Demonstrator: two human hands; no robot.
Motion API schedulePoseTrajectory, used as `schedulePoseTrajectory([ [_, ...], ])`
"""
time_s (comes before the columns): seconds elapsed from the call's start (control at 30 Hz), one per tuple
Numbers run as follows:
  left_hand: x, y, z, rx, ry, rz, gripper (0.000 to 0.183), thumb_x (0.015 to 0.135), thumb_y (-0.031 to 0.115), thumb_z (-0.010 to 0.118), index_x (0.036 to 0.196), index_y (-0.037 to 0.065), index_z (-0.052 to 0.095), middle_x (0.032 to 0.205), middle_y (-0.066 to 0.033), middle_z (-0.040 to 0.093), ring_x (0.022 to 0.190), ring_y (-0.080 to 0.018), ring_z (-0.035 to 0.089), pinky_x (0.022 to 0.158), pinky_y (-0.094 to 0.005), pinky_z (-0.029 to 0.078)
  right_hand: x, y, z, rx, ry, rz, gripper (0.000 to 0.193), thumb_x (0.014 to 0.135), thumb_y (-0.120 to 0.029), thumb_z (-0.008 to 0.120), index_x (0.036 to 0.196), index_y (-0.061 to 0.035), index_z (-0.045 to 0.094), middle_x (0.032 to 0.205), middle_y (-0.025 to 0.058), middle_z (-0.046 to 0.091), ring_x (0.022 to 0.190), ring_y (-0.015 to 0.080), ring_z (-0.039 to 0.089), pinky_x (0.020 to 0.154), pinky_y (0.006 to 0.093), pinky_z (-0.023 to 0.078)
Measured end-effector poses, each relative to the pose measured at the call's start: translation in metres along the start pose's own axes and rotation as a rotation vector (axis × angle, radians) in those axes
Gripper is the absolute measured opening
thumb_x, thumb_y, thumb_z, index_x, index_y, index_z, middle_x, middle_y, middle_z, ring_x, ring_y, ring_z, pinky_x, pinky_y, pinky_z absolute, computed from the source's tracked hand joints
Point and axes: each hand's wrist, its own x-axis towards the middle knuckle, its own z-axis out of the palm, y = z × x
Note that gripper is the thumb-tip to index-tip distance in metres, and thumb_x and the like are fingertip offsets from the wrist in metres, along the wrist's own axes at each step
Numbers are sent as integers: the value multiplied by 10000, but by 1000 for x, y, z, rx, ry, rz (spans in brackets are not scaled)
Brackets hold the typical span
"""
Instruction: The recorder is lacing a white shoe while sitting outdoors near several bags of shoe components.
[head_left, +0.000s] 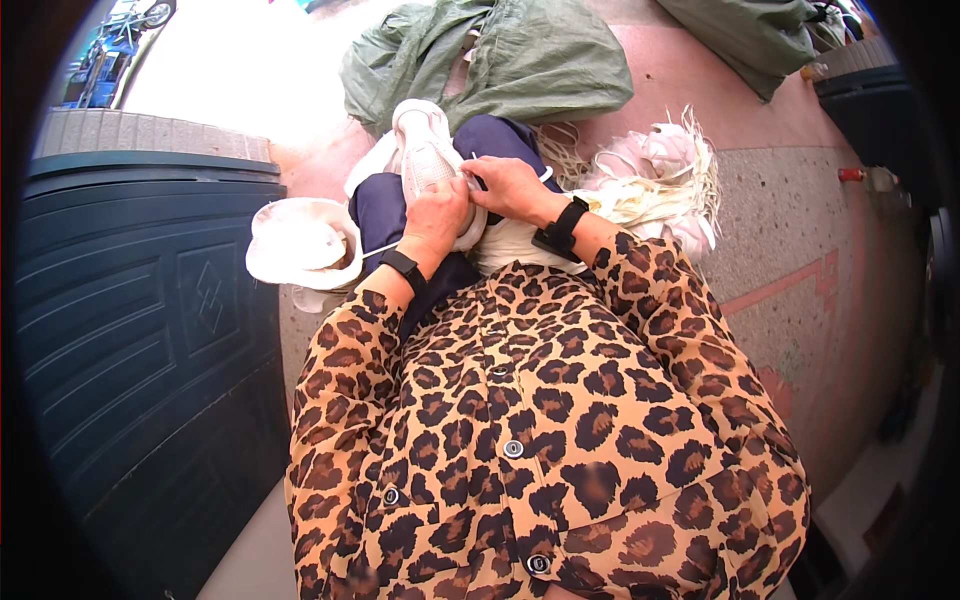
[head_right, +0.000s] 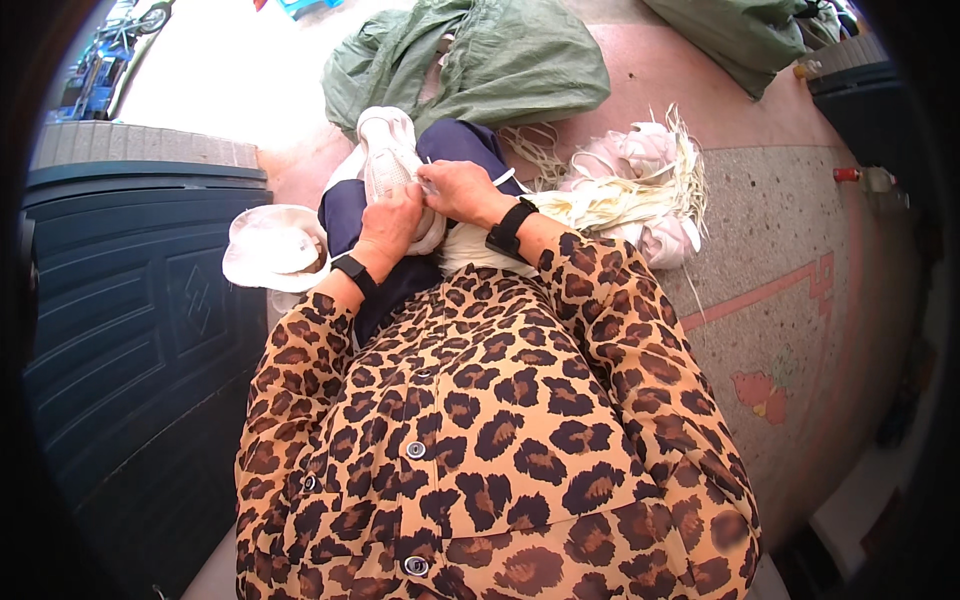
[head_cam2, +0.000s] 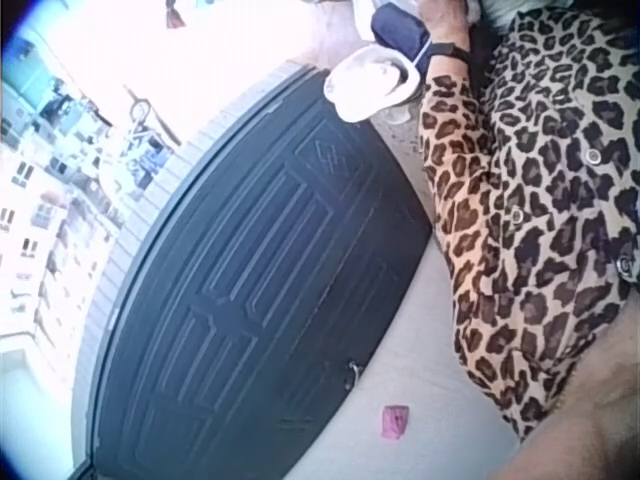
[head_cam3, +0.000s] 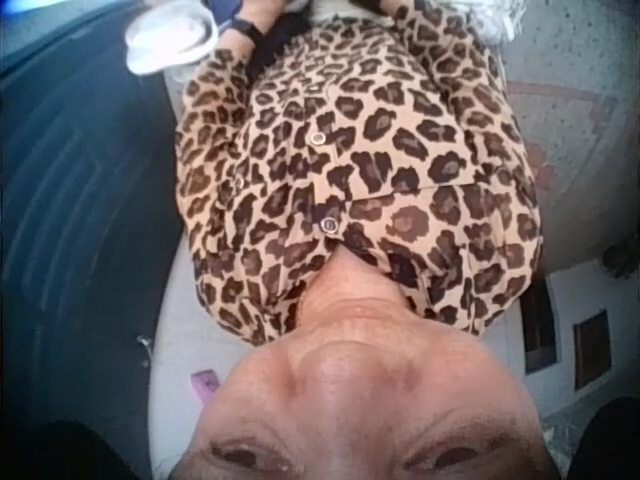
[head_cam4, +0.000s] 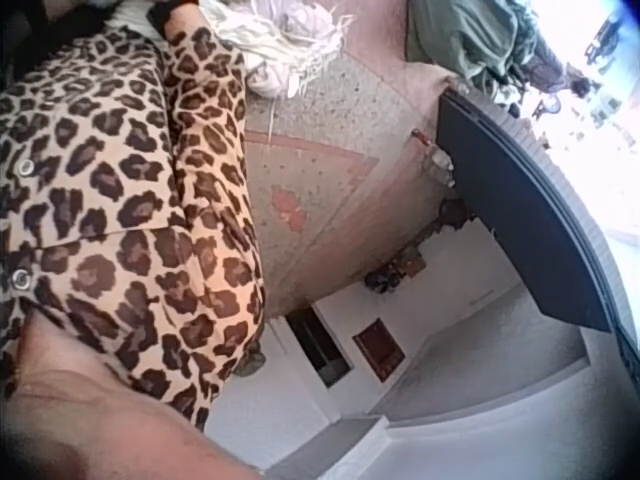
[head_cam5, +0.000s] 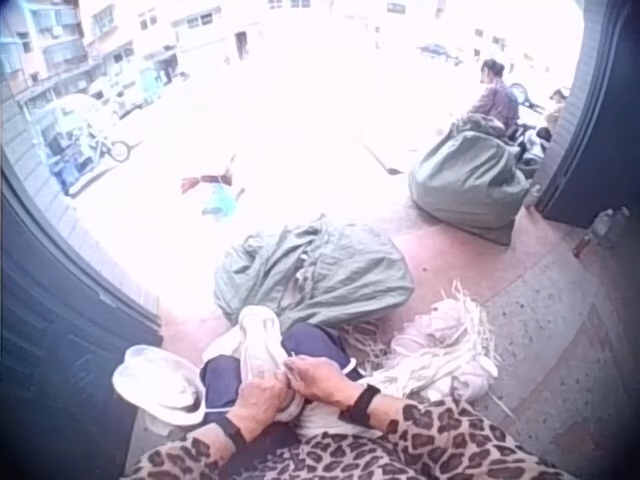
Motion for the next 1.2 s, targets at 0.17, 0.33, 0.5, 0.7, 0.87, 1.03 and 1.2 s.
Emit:
schedulePoseTrajectory([
  [0.17,-1,3,-11,56,93,135,74,703,119,514,757,67,515,698,-62,524,658,-185,553,500,-287,461,-2,0,-2,14,5,-33,309,713,-194,568,996,-69,573,874,129,596,818,313,580,702,384,467],
  [0.33,-5,7,-26,-78,78,130,100,692,119,529,760,47,536,732,-81,528,665,-220,529,590,-321,448,-2,7,-2,26,-7,-84,283,728,-186,561,976,-50,573,867,141,595,813,320,580,704,387,467],
  [0.5,-5,-31,-45,-599,-143,-556,323,791,298,565,848,-19,545,749,-199,595,736,-335,591,615,-421,477,-7,13,-7,104,14,27,267,802,-162,532,1011,2,556,914,179,599,858,330,571,748,367,457],
  [0.7,-25,-34,-3,-526,-104,-474,258,772,221,537,708,-28,556,705,-224,593,685,-384,591,631,-457,479,6,-8,-1,9,-140,59,217,837,-162,484,981,-19,561,872,192,592,834,331,574,717,380,456],
  [0.87,-37,-21,-5,-581,-119,-554,268,779,246,551,727,-17,558,686,-215,587,680,-384,585,620,-446,467,10,1,-5,34,-122,59,281,824,-102,448,1097,-37,467,770,145,598,737,334,583,644,394,458],
  [1.03,-8,-58,-20,-754,-13,-515,296,762,279,599,866,1,599,770,-190,609,742,-339,595,659,-407,464,32,-4,-10,113,-27,145,250,846,-93,425,1083,-16,420,706,123,598,683,332,584,626,389,452],
  [1.2,17,-62,-6,-769,143,-425,265,713,231,657,829,-2,607,690,-145,596,657,-286,589,611,-347,455,45,-9,1,137,-6,60,164,810,-177,518,830,-24,576,844,180,572,833,344,557,734,405,431],
])
